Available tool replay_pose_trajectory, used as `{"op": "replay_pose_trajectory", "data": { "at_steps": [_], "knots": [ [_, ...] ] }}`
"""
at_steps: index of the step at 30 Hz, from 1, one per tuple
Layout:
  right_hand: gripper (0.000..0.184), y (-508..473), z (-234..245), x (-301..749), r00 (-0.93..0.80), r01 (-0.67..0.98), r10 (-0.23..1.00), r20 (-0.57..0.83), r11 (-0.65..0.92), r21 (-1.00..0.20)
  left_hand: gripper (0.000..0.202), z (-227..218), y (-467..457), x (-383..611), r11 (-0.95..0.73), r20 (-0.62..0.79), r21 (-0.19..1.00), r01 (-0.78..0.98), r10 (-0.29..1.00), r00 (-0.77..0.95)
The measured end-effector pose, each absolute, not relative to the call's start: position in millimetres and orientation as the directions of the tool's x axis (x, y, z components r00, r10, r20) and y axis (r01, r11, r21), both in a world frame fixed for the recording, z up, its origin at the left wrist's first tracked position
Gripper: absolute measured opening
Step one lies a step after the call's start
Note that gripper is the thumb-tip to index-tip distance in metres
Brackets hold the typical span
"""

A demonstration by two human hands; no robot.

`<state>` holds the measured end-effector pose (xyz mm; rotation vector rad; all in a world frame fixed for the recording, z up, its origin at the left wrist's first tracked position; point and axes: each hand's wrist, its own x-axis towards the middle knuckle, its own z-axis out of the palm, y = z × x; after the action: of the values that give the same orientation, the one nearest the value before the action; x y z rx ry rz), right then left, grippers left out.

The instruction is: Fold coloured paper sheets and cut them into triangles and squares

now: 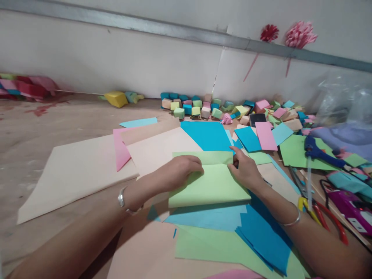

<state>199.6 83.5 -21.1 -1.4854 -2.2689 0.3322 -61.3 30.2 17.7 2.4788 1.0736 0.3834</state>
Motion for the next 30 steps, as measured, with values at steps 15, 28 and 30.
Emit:
{"op": "replay_pose_trajectory", "data": {
  "at_steps": [15,28,30],
  "knots": [
    [0.064,85.8,-16.1,205.6,-0.331,0.891,0.905,0.268,0.393,-0.228,0.055,-15.2,41.3,-29.8,-0.68,-0.004,0.194,0.707,0.72,0.694],
    [0.015,75.0,-11.0,203.4,-0.837,0.538,0.546,0.03,0.833,-0.126,0.054,9.8,41.3,-21.3,-0.625,-0.115,0.275,0.731,0.733,0.67],
    [0.013,72.3,-5.4,206.6,-0.85,0.526,0.523,-0.065,0.834,-0.164,0.059,10.8,40.5,-21.4,-0.612,-0.137,0.284,0.738,0.736,0.663]
  ]
}}
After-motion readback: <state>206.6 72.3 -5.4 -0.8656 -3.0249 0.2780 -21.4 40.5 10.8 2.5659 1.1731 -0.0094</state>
